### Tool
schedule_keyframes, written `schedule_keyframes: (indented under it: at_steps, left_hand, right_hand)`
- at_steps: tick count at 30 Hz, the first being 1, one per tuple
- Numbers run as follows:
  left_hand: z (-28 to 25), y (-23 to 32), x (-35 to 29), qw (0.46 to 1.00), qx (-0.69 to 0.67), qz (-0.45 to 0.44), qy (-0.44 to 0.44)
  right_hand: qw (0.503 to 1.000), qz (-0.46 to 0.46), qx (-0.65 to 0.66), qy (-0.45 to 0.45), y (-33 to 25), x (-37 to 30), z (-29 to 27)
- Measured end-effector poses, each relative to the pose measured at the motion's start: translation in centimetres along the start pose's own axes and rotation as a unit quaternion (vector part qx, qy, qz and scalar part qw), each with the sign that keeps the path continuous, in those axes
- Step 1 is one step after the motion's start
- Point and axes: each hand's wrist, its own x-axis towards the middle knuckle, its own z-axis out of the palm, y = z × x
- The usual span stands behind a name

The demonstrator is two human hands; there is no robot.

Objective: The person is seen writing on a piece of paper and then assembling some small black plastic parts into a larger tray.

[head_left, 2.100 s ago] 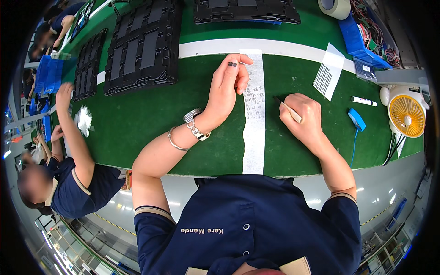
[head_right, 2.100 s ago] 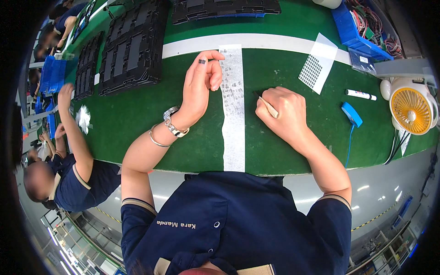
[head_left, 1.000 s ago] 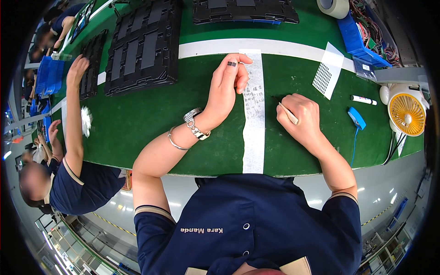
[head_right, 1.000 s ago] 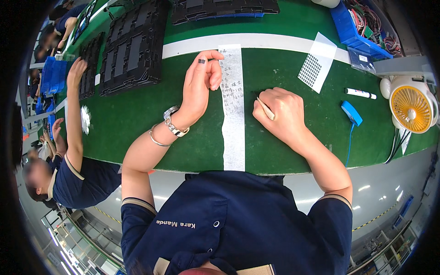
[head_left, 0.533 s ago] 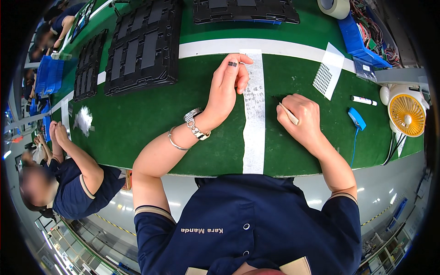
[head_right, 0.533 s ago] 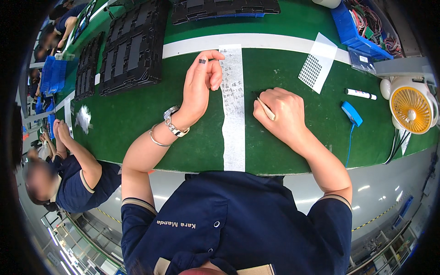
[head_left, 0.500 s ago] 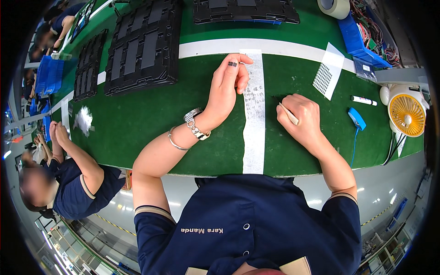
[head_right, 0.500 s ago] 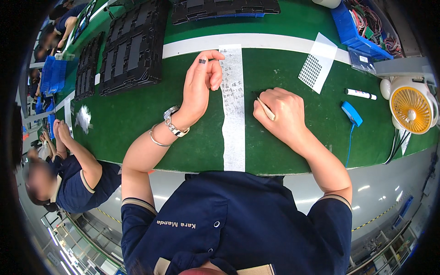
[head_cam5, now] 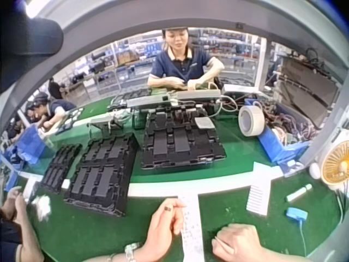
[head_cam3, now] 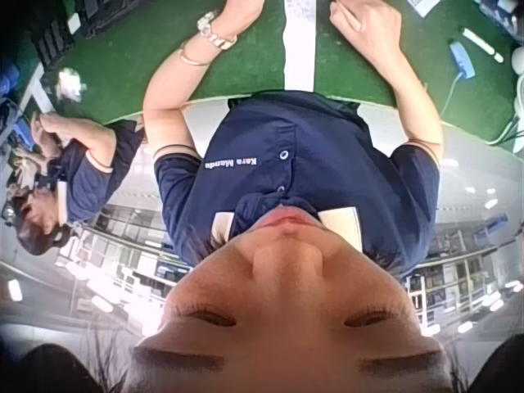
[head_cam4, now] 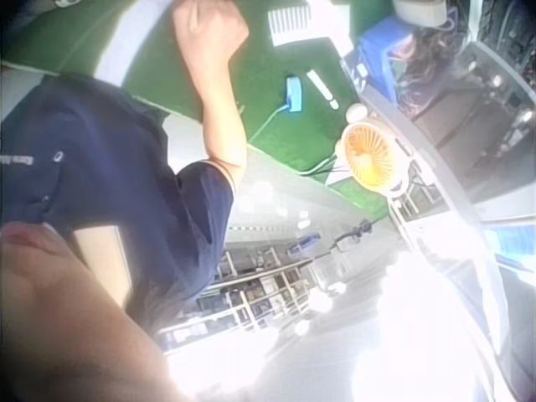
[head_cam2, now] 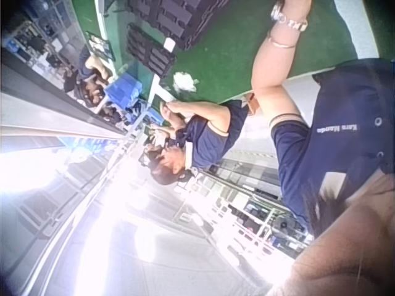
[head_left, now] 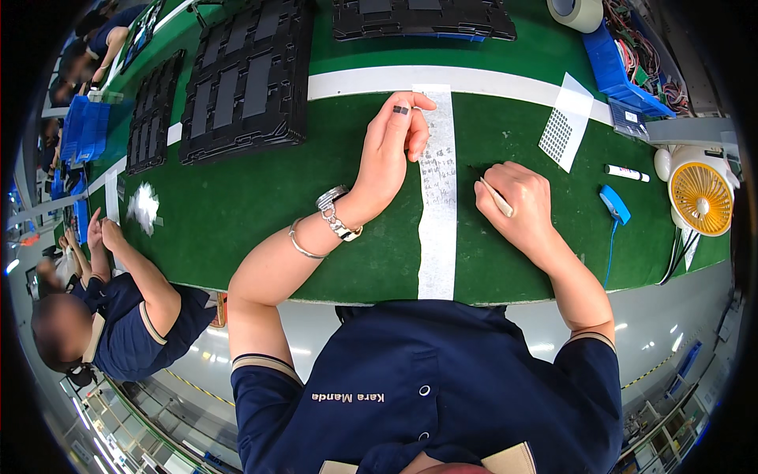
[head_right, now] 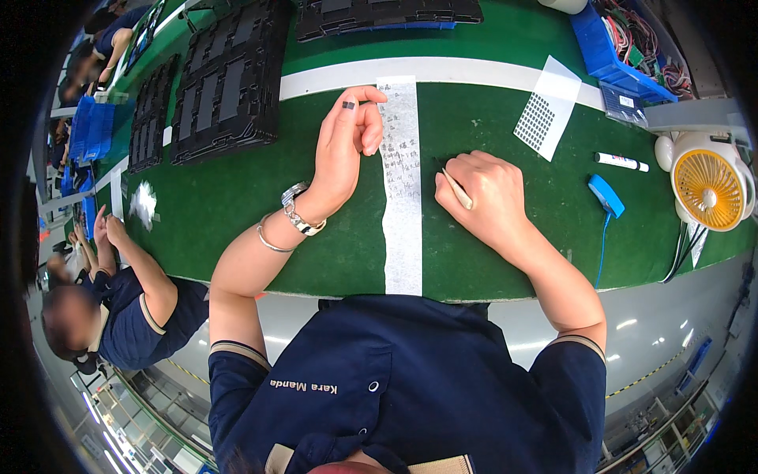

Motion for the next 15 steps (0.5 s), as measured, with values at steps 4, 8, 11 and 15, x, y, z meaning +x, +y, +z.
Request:
schedule_keyframes:
  at_steps: [4,8,11,15]
  left_hand:
    - [0.0,0.06,-0.03,1.0,0.0,0.0,0.001]
    - [-0.02,0.04,-0.01,1.0,-0.002,0.001,0.002]
    - [-0.01,0.09,-0.01,1.0,-0.011,0.0,0.004]
    - [-0.03,0.02,-0.01,1.0,-0.006,0.0,0.001]
  right_hand:
    - [1.0,-0.002,-0.005,-0.002,0.03,-0.06,0.03]
    - [1.0,-0.004,-0.007,-0.002,0.0,-0.07,0.02]
    - [1.0,-0.006,-0.011,-0.003,0.04,-0.08,0.03]
    - [1.0,-0.007,-0.015,-0.004,-0.07,-0.06,-0.03]
